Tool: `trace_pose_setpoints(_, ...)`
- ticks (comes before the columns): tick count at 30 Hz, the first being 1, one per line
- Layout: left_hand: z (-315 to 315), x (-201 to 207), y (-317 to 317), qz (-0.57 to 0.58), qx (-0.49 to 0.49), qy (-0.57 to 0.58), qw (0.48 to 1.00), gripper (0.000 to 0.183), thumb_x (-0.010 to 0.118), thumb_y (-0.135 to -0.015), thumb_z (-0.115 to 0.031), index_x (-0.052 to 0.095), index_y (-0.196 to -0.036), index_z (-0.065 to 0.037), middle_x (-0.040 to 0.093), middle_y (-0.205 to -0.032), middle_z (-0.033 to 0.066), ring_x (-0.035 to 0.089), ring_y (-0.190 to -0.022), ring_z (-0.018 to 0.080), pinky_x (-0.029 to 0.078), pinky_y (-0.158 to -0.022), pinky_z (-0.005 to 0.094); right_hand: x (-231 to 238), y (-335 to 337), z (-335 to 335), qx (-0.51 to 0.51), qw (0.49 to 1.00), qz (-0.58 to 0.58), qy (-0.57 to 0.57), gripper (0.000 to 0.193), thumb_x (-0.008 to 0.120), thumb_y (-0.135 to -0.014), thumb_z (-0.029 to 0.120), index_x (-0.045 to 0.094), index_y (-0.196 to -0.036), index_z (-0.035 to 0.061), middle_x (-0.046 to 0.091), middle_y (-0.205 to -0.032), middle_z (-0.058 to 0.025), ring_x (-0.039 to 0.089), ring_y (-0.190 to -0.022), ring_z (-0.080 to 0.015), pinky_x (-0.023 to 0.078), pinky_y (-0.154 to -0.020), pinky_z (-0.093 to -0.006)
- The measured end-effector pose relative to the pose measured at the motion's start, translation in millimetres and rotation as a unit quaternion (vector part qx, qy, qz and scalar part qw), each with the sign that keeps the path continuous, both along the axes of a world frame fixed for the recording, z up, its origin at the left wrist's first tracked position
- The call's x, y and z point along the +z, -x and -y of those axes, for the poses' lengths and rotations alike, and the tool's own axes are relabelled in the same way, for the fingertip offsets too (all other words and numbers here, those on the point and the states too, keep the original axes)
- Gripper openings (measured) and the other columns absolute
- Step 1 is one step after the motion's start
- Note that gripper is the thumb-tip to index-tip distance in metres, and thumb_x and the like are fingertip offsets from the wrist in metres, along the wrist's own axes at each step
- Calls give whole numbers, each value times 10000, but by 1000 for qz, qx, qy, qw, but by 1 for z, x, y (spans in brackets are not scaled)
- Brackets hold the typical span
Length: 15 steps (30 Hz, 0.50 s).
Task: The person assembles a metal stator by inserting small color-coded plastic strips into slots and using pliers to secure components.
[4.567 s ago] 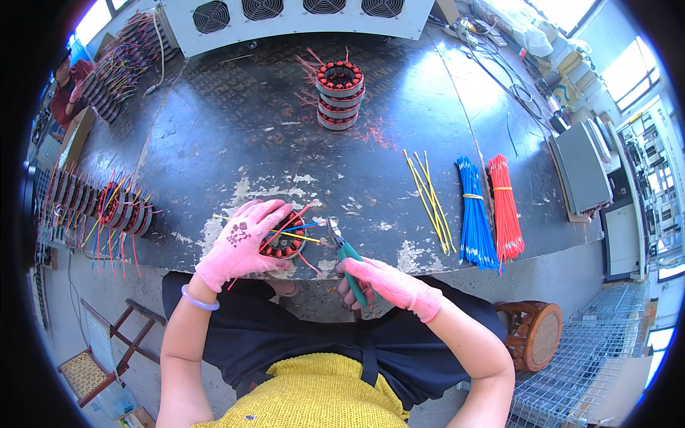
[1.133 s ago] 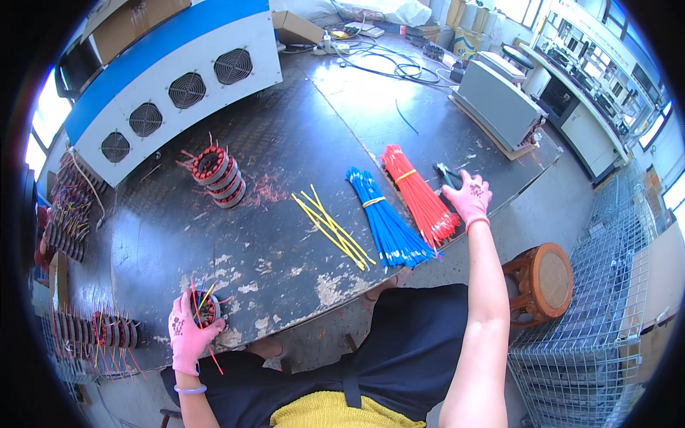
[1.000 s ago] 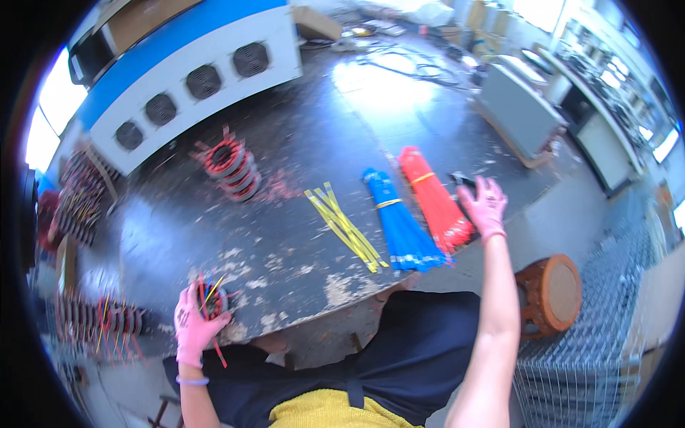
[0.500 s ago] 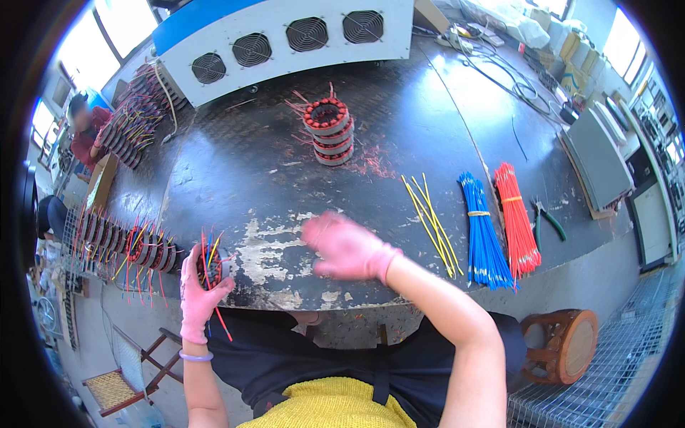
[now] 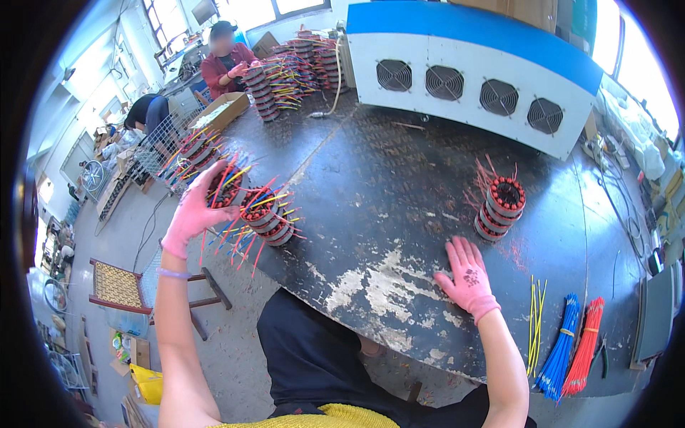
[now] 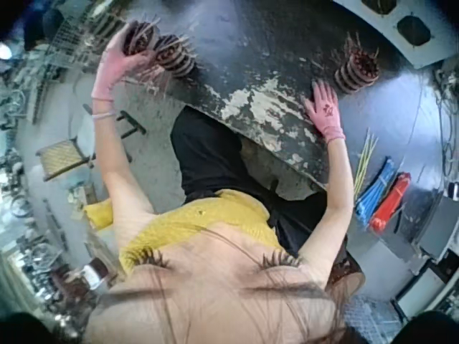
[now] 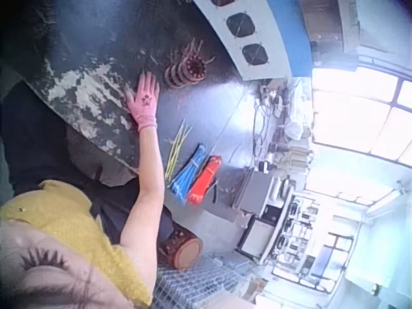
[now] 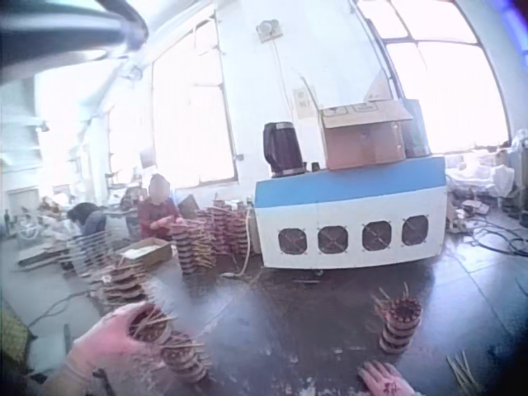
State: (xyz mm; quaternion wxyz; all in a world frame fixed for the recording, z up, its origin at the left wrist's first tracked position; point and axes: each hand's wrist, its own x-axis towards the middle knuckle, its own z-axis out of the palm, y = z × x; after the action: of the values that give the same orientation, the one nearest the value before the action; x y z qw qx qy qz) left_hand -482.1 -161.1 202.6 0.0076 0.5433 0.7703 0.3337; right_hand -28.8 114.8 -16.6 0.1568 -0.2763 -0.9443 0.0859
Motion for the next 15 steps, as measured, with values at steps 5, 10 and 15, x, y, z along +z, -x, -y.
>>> trace_pose_setpoints(5,-26,-18,10,3,-11,109,994,1047,932,-632,-276,453,-1510,32,538,-1485,198,506,-1400,300,360,-1199,390,29,-10,41,56,997,-11,61,708,607,-950,424,456,-1501,7,407,-1603,-210,325,-1514,-398,210,-1268,-515)
trace_pose_setpoints(10,-36,-32,9,12,-15,127,992,1034,917,-662,-327,447,-1516,17,514,-1500,200,482,-1416,316,358,-1205,401,24,-13,73,84,992,-7,91,664,638,-944,400,499,-1477,30,441,-1581,-187,347,-1505,-376,236,-1259,-514)
trace_pose_setpoints(15,-35,-29,12,6,-23,145,989,1052,924,-652,-307,435,-1524,20,497,-1508,201,475,-1417,315,356,-1204,394,19,-14,82,66,991,-11,115,649,664,-910,347,508,-1457,34,459,-1560,-188,353,-1492,-401,234,-1253,-533)
